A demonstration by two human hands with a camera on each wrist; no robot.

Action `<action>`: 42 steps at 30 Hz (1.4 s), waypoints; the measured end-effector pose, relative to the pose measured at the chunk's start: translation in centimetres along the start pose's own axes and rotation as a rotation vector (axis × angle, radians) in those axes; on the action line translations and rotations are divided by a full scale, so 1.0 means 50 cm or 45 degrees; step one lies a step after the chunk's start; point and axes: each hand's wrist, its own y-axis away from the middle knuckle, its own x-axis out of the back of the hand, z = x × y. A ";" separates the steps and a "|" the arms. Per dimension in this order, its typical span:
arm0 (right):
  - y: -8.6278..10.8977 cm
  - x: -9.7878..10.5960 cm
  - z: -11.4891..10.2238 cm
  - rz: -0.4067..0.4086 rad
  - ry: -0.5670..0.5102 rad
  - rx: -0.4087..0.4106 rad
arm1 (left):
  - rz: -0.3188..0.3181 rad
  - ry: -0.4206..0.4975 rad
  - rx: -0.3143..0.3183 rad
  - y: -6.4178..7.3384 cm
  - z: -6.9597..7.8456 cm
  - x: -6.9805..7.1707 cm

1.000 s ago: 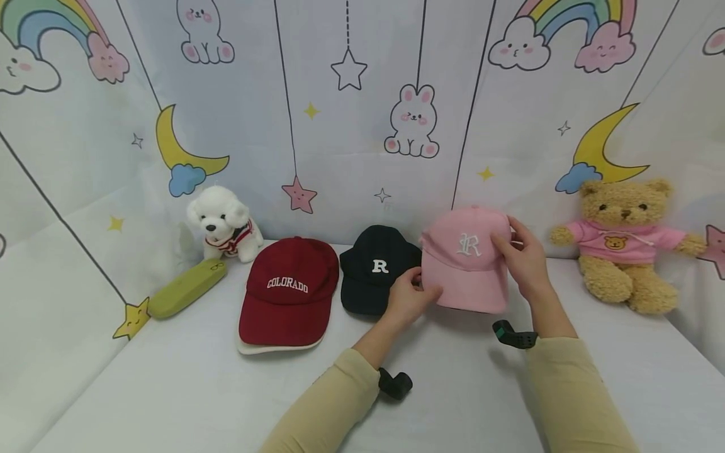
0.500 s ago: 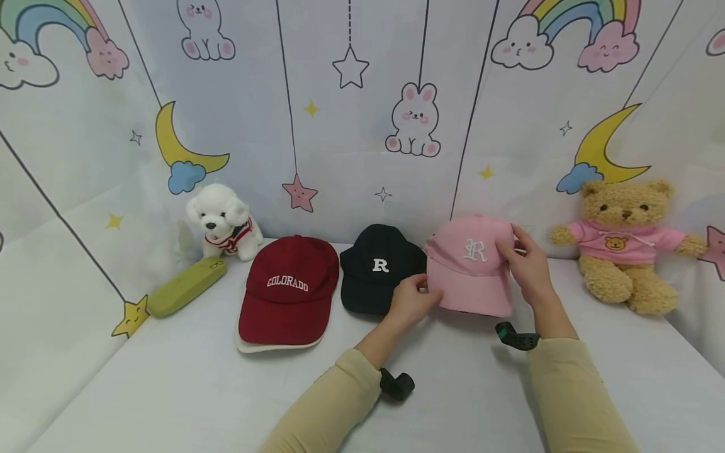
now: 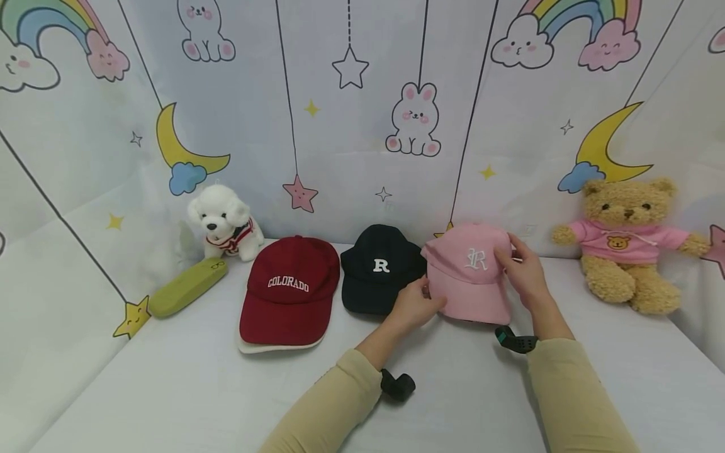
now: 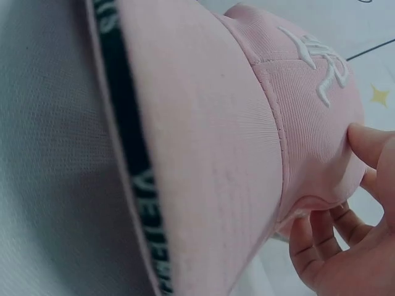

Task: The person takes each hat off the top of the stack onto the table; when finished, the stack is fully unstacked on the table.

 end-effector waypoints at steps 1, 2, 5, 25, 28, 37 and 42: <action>0.000 -0.001 0.001 -0.004 0.005 0.000 | -0.004 -0.009 0.003 0.001 0.001 0.001; 0.001 -0.002 0.001 -0.009 0.013 -0.002 | -0.006 -0.017 0.005 0.002 0.002 0.002; 0.002 -0.005 0.000 -0.027 0.035 -0.011 | -0.009 -0.033 0.013 0.003 0.005 0.005; 0.004 -0.022 0.000 -0.060 0.228 0.087 | -0.044 -0.199 0.026 0.011 0.022 0.034; 0.006 -0.021 -0.007 -0.034 0.262 0.101 | -0.016 -0.205 0.028 0.010 0.023 0.039; 0.012 -0.017 -0.037 -0.025 0.359 0.110 | 0.032 -0.084 -0.033 0.000 0.012 0.061; 0.020 -0.020 -0.060 -0.099 0.402 0.098 | 0.031 0.037 -0.121 -0.005 0.010 0.078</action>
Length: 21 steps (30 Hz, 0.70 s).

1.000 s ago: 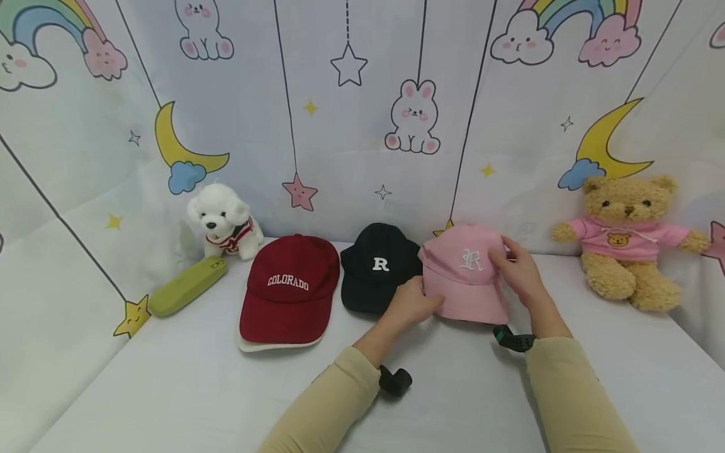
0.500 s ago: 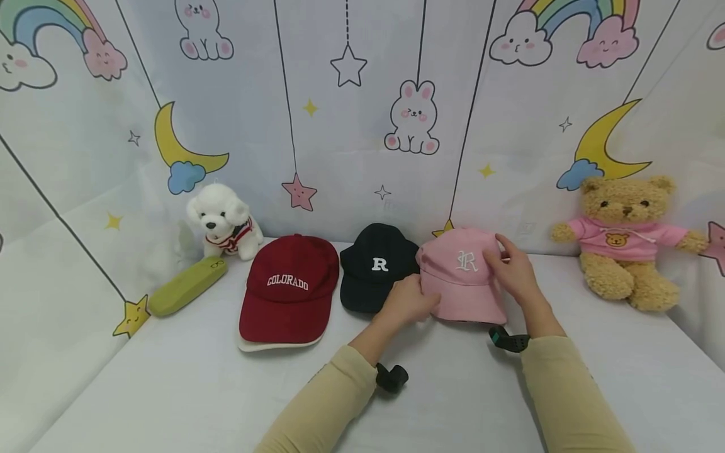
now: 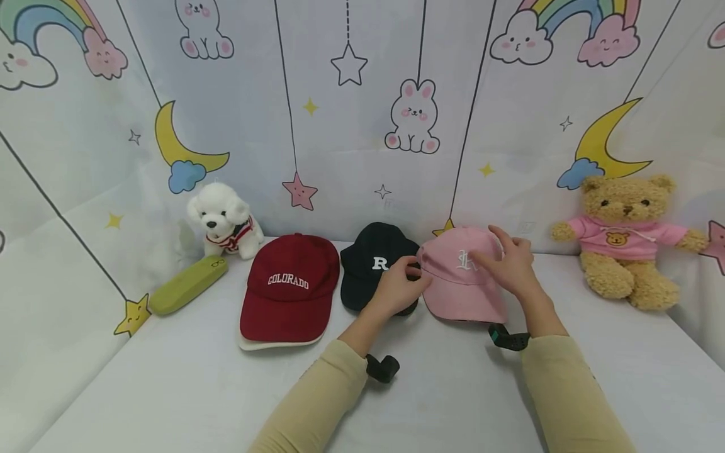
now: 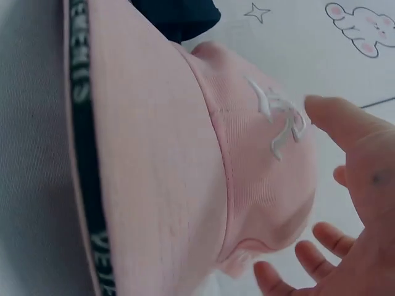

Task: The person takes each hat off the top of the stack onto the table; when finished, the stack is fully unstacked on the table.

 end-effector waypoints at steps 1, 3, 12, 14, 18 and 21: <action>0.001 -0.001 -0.004 -0.024 0.016 -0.002 | 0.005 0.024 -0.008 -0.001 0.000 0.004; 0.003 -0.003 -0.011 -0.072 0.061 -0.007 | 0.018 0.071 -0.013 -0.003 -0.002 0.010; 0.013 -0.026 -0.020 -0.120 0.180 0.027 | 0.102 0.183 -0.042 -0.012 -0.006 0.037; 0.014 -0.030 -0.019 -0.123 0.173 0.030 | 0.116 0.186 -0.049 -0.011 -0.005 0.040; 0.015 -0.035 -0.017 -0.123 0.164 0.041 | 0.128 0.183 -0.056 -0.010 -0.002 0.046; 0.014 -0.039 -0.014 -0.108 0.160 0.052 | 0.132 0.188 -0.069 -0.010 0.001 0.049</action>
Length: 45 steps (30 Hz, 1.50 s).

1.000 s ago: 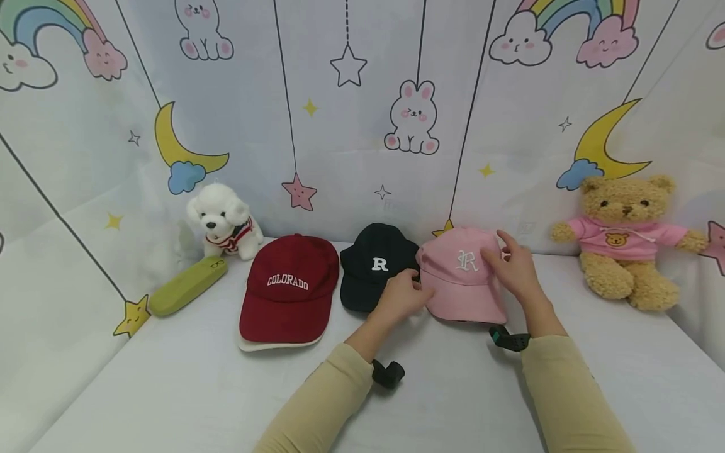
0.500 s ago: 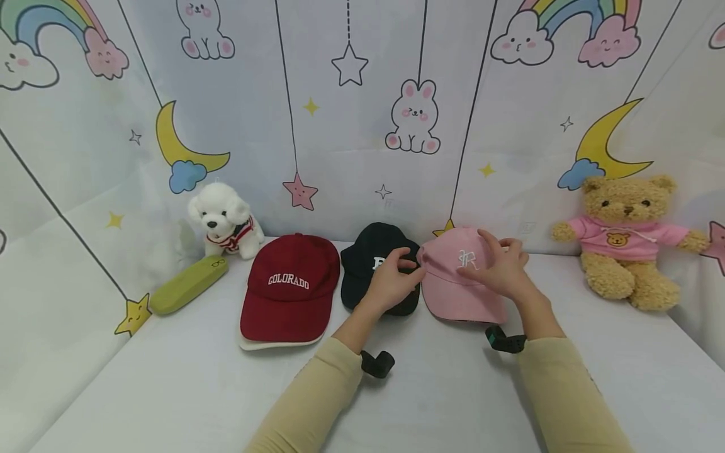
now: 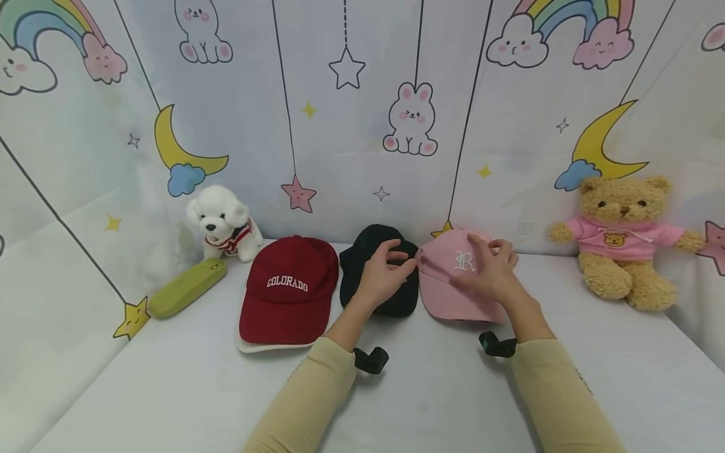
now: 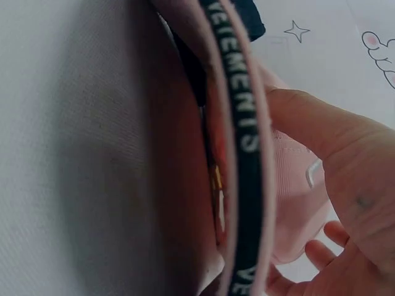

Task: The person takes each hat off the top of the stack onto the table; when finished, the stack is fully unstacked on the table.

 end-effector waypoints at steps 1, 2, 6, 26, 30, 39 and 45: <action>-0.001 -0.002 0.000 0.002 -0.003 0.003 | 0.001 0.003 0.000 0.000 0.000 0.002; -0.001 -0.003 0.000 0.003 -0.005 0.007 | 0.003 0.007 -0.001 0.000 0.001 0.003; -0.001 -0.003 -0.002 -0.013 0.004 0.020 | 0.001 0.018 0.001 0.001 0.002 0.005; 0.009 0.051 -0.056 0.179 0.076 0.153 | -0.036 -0.102 -0.108 0.032 -0.003 0.044; 0.008 0.051 -0.073 0.185 0.048 0.169 | -0.022 -0.113 -0.139 0.036 -0.001 0.063; 0.004 0.038 -0.109 0.163 -0.023 0.188 | 0.018 -0.152 -0.126 0.051 0.006 0.106; -0.001 0.021 -0.133 0.169 -0.016 0.215 | 0.039 -0.176 -0.145 0.064 0.006 0.139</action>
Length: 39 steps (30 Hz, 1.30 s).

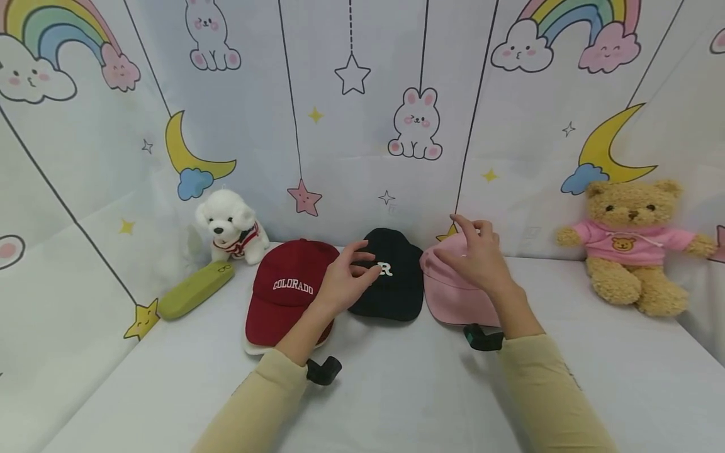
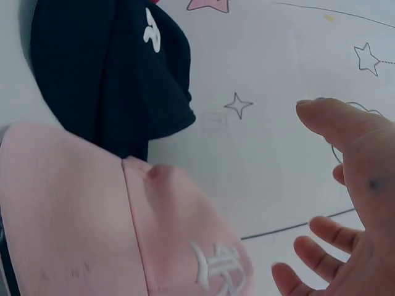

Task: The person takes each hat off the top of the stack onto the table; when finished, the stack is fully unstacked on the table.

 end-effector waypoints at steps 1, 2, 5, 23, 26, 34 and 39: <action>-0.001 -0.003 -0.004 -0.002 -0.004 0.003 | 0.000 -0.003 0.003 0.002 0.000 0.005; -0.001 -0.005 -0.007 -0.003 -0.008 0.006 | -0.001 -0.001 0.007 0.005 -0.001 0.011; -0.005 -0.014 -0.018 -0.016 -0.036 0.014 | -0.003 0.019 0.026 0.012 -0.003 0.028; -0.028 -0.090 -0.107 -0.016 -0.188 0.147 | 0.068 0.021 0.098 0.063 -0.010 0.137; -0.031 -0.105 -0.119 -0.042 -0.198 0.147 | 0.074 0.013 0.113 0.072 -0.012 0.154; -0.037 -0.144 -0.147 -0.117 -0.276 0.177 | 0.103 -0.047 0.136 0.103 -0.020 0.195; -0.037 -0.166 -0.161 -0.150 -0.316 0.182 | 0.110 -0.044 0.161 0.122 -0.026 0.218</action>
